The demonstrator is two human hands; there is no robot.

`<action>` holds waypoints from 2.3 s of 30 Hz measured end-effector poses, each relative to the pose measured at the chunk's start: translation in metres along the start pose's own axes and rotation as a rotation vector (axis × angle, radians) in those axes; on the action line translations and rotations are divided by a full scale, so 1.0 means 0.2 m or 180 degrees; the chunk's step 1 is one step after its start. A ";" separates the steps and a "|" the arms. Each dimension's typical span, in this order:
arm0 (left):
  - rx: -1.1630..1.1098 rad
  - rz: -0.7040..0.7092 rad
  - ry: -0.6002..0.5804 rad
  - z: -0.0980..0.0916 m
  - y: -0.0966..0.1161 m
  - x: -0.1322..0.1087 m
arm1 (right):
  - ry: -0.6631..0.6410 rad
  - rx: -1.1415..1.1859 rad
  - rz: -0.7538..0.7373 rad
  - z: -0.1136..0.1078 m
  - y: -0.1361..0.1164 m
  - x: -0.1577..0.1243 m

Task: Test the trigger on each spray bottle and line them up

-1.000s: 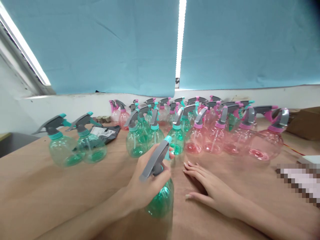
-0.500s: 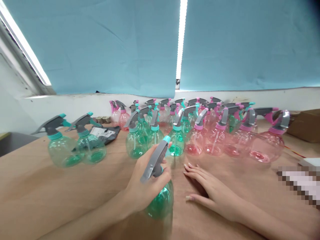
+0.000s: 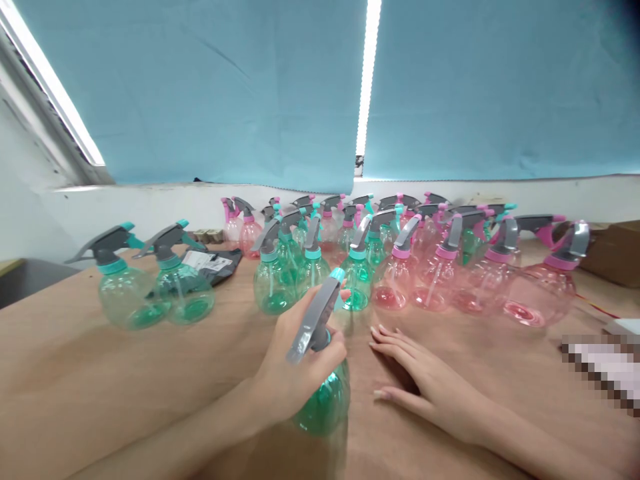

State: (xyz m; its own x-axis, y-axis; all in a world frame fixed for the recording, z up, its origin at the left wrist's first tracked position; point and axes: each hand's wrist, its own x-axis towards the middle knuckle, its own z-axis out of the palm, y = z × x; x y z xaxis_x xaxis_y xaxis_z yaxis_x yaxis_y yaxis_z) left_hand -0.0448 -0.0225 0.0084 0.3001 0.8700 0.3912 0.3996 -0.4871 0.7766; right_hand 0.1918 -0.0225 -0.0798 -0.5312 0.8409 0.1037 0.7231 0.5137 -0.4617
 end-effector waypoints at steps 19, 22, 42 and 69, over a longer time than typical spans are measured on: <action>0.0139 -0.0096 -0.0005 -0.04 0.03 0.04 | 0.0031 0.0061 0.0020 0.01 0.02 -0.01; 0.0113 -0.0166 -0.0040 -0.06 0.03 0.06 | -0.0022 0.0038 0.0055 0.01 0.02 -0.01; -0.0079 -0.0345 0.0031 -0.04 0.03 0.07 | 0.0025 0.0046 0.0055 0.00 0.01 0.00; 0.0260 -0.0246 0.0200 -0.05 0.00 0.06 | 0.0044 -0.0001 0.0019 0.00 0.01 -0.01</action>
State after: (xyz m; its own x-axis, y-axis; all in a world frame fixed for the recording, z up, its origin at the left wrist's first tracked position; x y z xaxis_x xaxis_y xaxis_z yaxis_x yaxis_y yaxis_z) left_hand -0.0499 -0.0108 0.0186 0.2119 0.9070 0.3639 0.4894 -0.4208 0.7638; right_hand 0.1938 -0.0223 -0.0808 -0.5206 0.8463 0.1132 0.7265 0.5087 -0.4620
